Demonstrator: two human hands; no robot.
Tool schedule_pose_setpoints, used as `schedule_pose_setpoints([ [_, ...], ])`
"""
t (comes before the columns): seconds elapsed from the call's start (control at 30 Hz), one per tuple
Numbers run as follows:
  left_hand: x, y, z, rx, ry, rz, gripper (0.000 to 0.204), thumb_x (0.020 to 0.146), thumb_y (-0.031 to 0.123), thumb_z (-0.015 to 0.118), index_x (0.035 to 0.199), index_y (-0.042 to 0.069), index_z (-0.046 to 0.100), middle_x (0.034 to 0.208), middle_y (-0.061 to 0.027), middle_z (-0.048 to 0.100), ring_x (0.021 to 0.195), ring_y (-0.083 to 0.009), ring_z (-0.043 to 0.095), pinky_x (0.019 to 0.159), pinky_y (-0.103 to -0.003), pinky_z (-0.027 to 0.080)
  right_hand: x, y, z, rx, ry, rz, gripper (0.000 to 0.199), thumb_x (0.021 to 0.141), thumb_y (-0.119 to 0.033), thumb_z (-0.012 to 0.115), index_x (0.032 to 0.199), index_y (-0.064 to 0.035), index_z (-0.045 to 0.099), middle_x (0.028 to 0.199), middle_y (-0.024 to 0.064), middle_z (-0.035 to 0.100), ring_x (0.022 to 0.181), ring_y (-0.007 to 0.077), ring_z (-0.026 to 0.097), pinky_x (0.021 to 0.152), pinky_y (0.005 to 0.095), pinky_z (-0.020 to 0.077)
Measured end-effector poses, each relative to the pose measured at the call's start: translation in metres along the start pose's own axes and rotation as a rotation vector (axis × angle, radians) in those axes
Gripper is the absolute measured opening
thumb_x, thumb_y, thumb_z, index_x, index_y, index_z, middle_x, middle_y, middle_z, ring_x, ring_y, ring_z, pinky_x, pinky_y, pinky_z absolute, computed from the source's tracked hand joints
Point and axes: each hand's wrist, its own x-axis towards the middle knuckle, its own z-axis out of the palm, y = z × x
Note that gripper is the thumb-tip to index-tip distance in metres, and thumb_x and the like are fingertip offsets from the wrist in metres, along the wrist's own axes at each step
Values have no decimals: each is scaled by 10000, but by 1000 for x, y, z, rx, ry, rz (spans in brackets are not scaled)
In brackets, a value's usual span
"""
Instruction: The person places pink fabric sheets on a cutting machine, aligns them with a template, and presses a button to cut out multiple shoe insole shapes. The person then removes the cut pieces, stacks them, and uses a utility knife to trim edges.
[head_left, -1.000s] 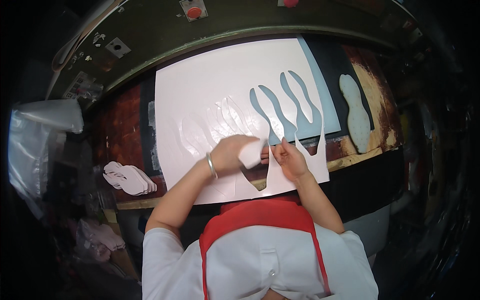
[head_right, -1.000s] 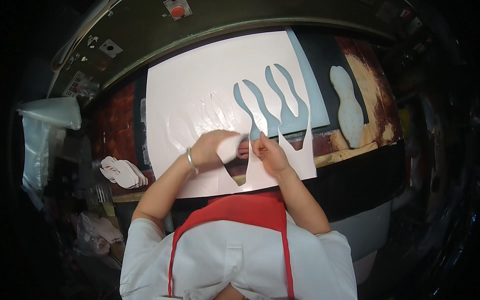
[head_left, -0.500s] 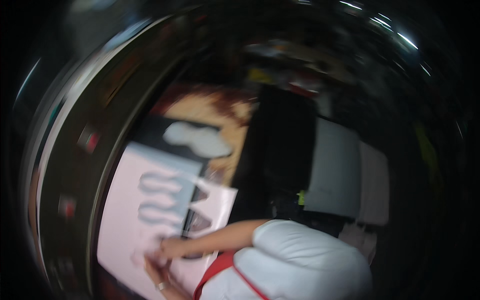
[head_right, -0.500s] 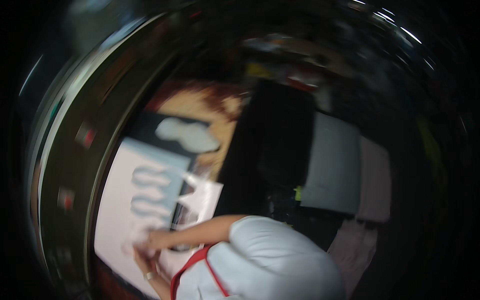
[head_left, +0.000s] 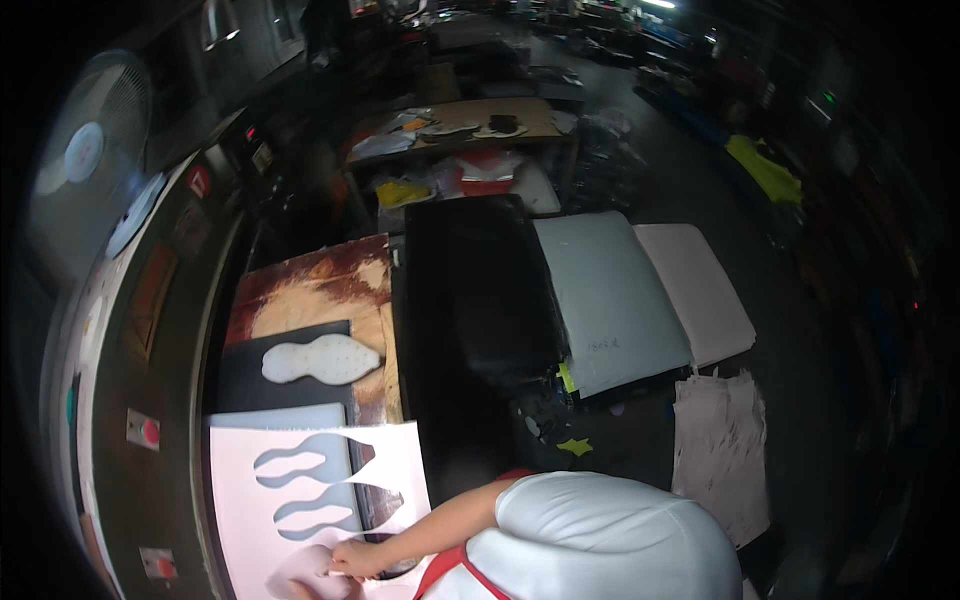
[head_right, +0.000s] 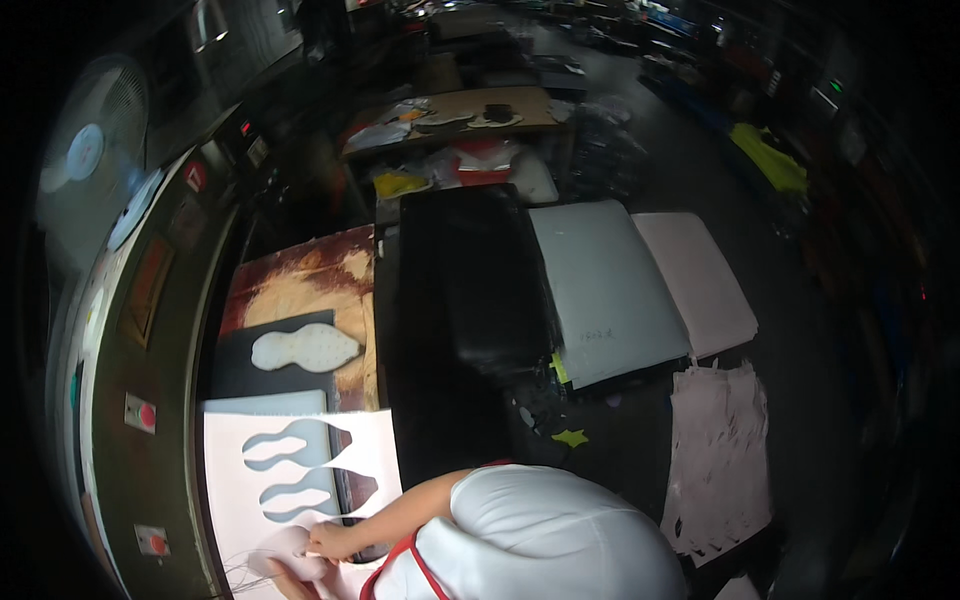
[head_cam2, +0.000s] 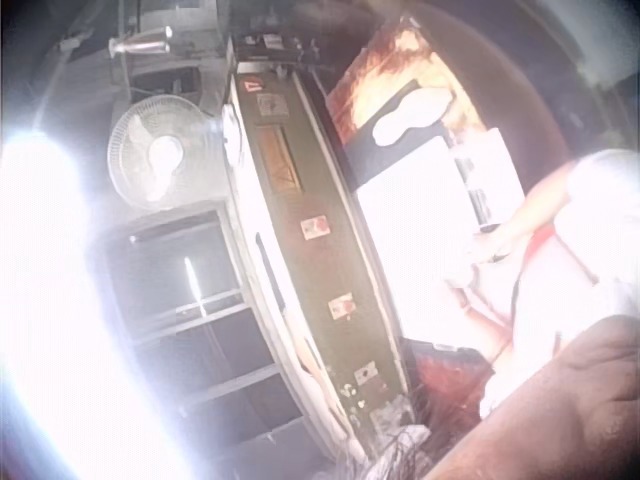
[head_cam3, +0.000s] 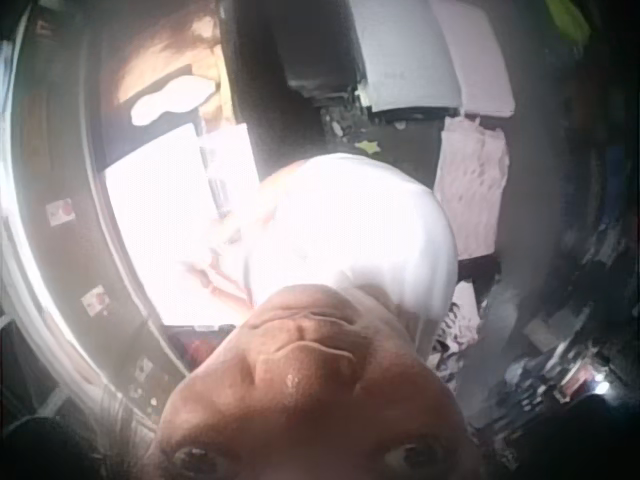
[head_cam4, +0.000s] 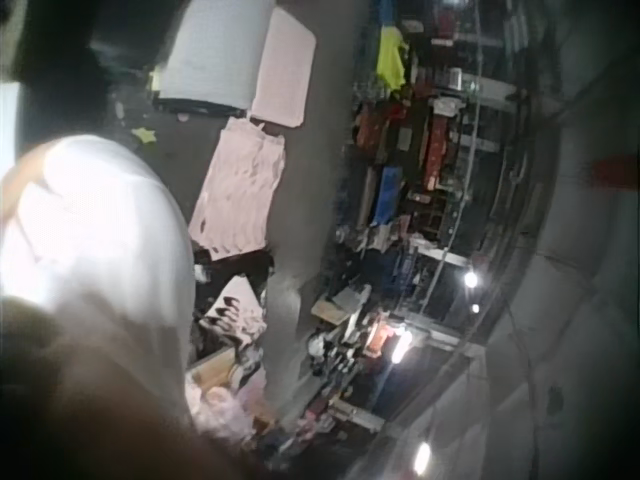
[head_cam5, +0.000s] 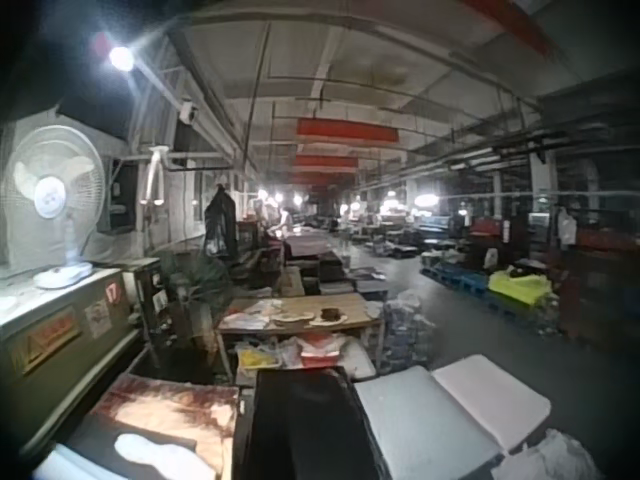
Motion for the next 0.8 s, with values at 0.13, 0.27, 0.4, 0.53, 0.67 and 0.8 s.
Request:
schedule_pose_setpoints([
  [0.13,21,12,-78,101,254,208,363,904,158,637,1240,52,552,1101,-105,627,1037,-229,609,929,-408,484,-3,-3,-18,-121,117,155,455,998,-357,443,746,-1,572,522,99,573,400,204,568,360,333,454],
  [0.27,10,25,-183,172,595,390,365,900,153,640,1237,40,559,1101,-111,631,1041,-230,611,954,-391,470,-17,-4,-26,-510,15,-173,379,989,-307,489,770,-21,605,743,143,677,664,248,639,632,411,508],
  [0.4,-52,27,-227,741,792,679,367,896,148,643,1234,29,565,1100,-116,635,1046,-231,614,979,-375,456,-50,-3,-35,-500,-72,-57,201,868,-183,582,877,0,667,801,186,673,729,274,642,685,401,507],
  [0.53,-107,-22,-136,326,157,275,410,877,68,625,1277,39,541,1271,-124,543,1177,-218,534,973,-338,450,-73,-4,-49,-780,-244,-47,183,804,-184,715,834,-11,663,755,135,653,703,210,643,671,332,507],
  [0.67,-156,-82,-63,507,-393,181,645,608,18,704,1217,203,598,1467,-176,350,1334,-392,363,1064,-463,319,-71,-2,-46,-338,-527,211,333,909,-299,630,797,13,661,771,82,665,710,166,607,686,322,492],
  [0.8,-175,-92,-62,502,-270,346,594,635,100,680,1217,177,591,1452,-208,358,1200,-325,460,977,-430,301,-58,2,-44,-396,-476,628,518,1007,-411,451,752,-22,680,622,0,535,569,66,407,520,220,325],
])
